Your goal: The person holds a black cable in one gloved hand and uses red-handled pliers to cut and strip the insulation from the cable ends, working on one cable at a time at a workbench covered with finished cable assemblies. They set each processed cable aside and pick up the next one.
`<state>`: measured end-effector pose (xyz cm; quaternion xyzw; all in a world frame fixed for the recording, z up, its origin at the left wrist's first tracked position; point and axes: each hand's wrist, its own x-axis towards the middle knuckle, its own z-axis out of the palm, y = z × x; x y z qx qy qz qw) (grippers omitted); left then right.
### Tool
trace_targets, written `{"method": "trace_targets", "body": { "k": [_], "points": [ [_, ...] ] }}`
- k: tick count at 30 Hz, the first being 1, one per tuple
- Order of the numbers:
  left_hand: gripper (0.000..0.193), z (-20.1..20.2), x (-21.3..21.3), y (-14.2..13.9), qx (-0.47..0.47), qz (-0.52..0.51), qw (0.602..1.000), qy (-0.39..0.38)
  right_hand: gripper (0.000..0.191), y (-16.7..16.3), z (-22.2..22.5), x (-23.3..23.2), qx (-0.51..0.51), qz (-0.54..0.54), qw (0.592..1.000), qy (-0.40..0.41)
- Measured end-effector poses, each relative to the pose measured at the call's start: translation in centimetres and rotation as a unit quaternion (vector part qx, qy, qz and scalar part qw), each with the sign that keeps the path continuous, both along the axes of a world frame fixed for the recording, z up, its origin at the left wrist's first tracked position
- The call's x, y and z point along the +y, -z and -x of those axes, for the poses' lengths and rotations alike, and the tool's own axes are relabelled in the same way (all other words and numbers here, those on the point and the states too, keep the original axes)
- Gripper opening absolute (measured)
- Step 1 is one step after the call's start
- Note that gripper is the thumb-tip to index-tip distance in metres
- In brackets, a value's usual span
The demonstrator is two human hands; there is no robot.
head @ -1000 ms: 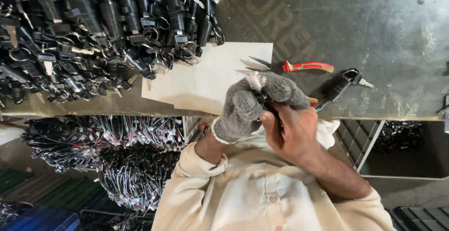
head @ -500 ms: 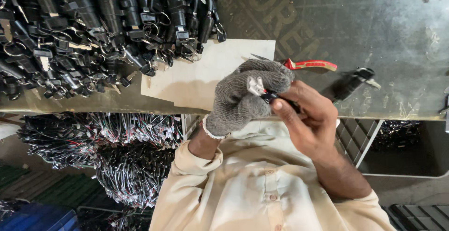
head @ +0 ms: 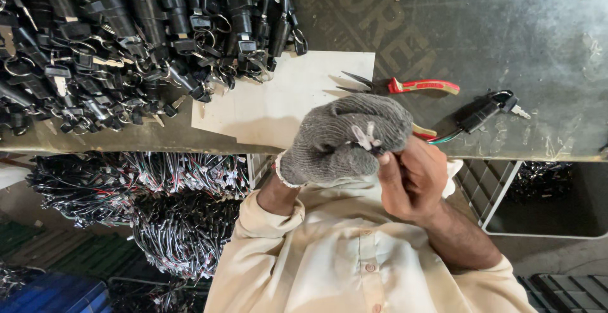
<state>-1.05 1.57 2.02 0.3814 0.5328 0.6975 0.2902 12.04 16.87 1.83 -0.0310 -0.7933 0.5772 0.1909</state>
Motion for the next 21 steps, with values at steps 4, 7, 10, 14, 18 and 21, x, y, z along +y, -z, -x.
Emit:
{"method": "trace_targets", "body": {
  "k": [4,7,10,14,18,21],
  "points": [
    [0.030,-0.4,0.2,0.0,-0.046,-0.036,0.998,0.020,0.011,0.4,-0.4,0.4,-0.015,0.029,0.999,-0.012],
    [0.034,-0.8,0.1,-0.1,-0.073,-0.034,0.997,-0.009,0.013,0.0,-0.3,1.2,-0.061,0.058,0.994,-0.063],
    [0.035,-0.9,-0.2,-0.2,-0.091,-0.035,0.994,-0.043,0.012,-0.6,0.2,1.9,-0.089,0.100,0.987,-0.085],
    [0.036,-0.8,-0.6,-0.2,0.013,0.052,0.995,-0.087,0.011,-1.5,0.9,1.5,-0.008,0.074,0.997,-0.038],
    [0.040,-1.0,-0.5,-0.2,0.022,0.083,0.989,-0.116,0.015,-1.8,1.1,0.7,0.024,-0.100,0.994,0.040],
    [0.043,-1.2,-0.4,-0.2,0.029,0.092,0.986,-0.134,0.017,-1.1,1.2,0.3,0.089,-0.159,0.981,0.072]
  ]
}}
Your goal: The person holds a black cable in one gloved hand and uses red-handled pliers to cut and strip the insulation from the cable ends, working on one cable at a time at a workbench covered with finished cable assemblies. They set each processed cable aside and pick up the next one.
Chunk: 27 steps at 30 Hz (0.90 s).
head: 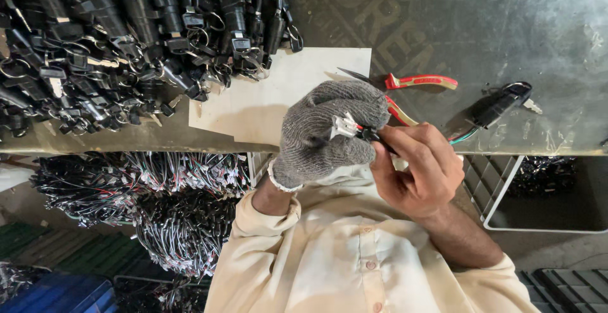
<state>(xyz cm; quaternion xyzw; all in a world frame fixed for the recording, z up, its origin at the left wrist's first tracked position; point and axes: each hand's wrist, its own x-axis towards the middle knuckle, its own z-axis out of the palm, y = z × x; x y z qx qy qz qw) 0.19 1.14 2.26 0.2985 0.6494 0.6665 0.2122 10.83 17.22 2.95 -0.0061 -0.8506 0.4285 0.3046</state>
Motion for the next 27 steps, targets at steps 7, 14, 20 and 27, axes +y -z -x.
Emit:
{"method": "trace_targets", "body": {
  "k": [7,14,20,27],
  "points": [
    [0.036,0.3,0.1,0.5,-0.028,-0.056,0.996,0.063,0.008,1.5,-1.0,-0.2,-0.023,0.020,1.000,0.005],
    [0.038,0.5,0.2,0.2,-0.040,-0.063,0.992,0.101,0.023,0.8,-1.2,0.7,-0.153,0.296,0.940,-0.071],
    [0.036,0.9,0.5,-0.4,-0.022,-0.090,0.991,0.100,0.018,0.5,-1.1,1.9,-0.246,0.494,0.820,-0.154],
    [0.035,0.5,0.5,0.1,0.001,-0.088,0.995,0.052,0.020,1.7,-1.7,2.1,-0.172,0.174,0.960,-0.136]
  ]
}}
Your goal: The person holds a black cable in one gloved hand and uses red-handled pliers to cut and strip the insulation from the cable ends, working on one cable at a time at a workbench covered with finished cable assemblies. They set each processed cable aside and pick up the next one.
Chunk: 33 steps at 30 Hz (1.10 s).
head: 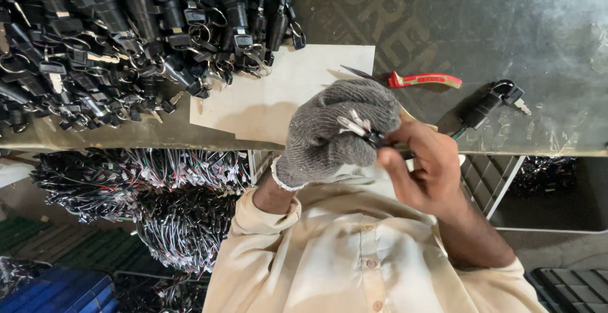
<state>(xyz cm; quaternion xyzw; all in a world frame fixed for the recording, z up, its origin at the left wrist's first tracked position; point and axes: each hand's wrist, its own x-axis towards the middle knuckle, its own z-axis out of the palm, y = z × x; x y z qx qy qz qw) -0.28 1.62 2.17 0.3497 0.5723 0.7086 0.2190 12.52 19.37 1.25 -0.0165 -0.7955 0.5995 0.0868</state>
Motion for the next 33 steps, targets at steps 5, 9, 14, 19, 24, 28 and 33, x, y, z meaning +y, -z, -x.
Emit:
{"method": "trace_targets", "body": {
  "k": [5,9,14,19,24,28,33],
  "points": [
    [0.030,-0.1,0.4,0.3,-0.003,-0.006,0.999,0.040,0.013,-0.1,-0.4,-0.2,0.047,-0.087,0.994,0.043],
    [0.032,-0.7,0.1,0.0,-0.101,-0.010,0.992,0.081,0.017,-0.4,-0.9,-0.6,-0.041,0.070,0.997,0.017],
    [0.029,-2.1,-0.6,1.1,-0.123,0.011,0.990,0.068,0.031,-1.1,-0.5,-0.2,-0.041,0.114,0.992,0.023],
    [0.019,-5.2,1.4,2.5,-0.262,-0.214,0.938,0.078,0.064,-6.3,0.7,1.3,0.118,-0.054,0.981,0.144],
    [0.026,-7.5,3.0,-0.7,-0.228,-0.085,0.943,0.229,0.045,-11.8,2.2,2.8,0.105,0.006,0.991,-0.080],
    [0.025,-7.2,4.6,-3.3,-0.194,-0.076,0.938,0.277,0.030,-13.1,1.1,4.8,0.149,-0.005,0.978,-0.149],
    [0.025,-6.9,5.5,-4.5,-0.154,-0.069,0.941,0.294,0.030,-12.9,-2.1,6.8,0.088,-0.063,0.981,-0.162]
  ]
}}
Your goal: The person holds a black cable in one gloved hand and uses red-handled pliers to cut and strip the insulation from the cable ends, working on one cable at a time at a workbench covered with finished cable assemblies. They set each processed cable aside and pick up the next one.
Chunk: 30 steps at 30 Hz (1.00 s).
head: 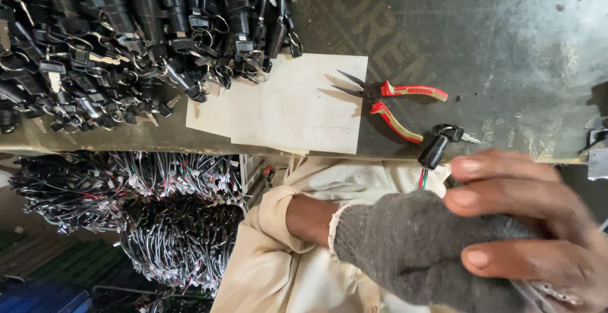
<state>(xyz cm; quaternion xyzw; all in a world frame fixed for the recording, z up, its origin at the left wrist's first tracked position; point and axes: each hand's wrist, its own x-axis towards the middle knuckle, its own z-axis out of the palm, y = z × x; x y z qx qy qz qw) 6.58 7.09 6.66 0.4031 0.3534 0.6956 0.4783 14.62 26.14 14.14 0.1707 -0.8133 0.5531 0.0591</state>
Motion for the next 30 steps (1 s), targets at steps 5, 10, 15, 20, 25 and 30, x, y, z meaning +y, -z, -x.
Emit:
{"method": "trace_targets", "body": {
  "k": [5,10,15,20,25,30],
  "points": [
    [0.024,-0.4,0.9,-0.8,0.038,-0.003,0.999,0.002,0.036,0.8,-0.5,1.7,0.016,-0.009,1.000,-0.022],
    [0.024,0.0,1.8,-2.4,0.103,-0.012,0.995,-0.009,0.043,0.4,-1.0,2.0,0.020,-0.003,1.000,-0.022],
    [0.024,0.6,1.9,-3.6,0.267,0.017,0.959,-0.092,0.051,0.7,-1.2,2.0,0.032,0.025,0.999,-0.025],
    [0.023,1.7,-1.2,-3.2,0.414,0.090,0.879,-0.219,0.059,2.3,-1.2,0.3,0.047,0.047,0.997,-0.039],
    [0.029,3.6,-2.8,-0.5,0.495,0.060,0.851,-0.164,0.067,3.3,3.1,-0.5,0.155,0.127,0.972,0.122],
    [0.027,5.4,-4.0,1.3,-0.284,0.110,0.940,-0.152,0.075,9.1,8.4,-3.6,0.019,0.256,0.940,0.226]
  ]
}}
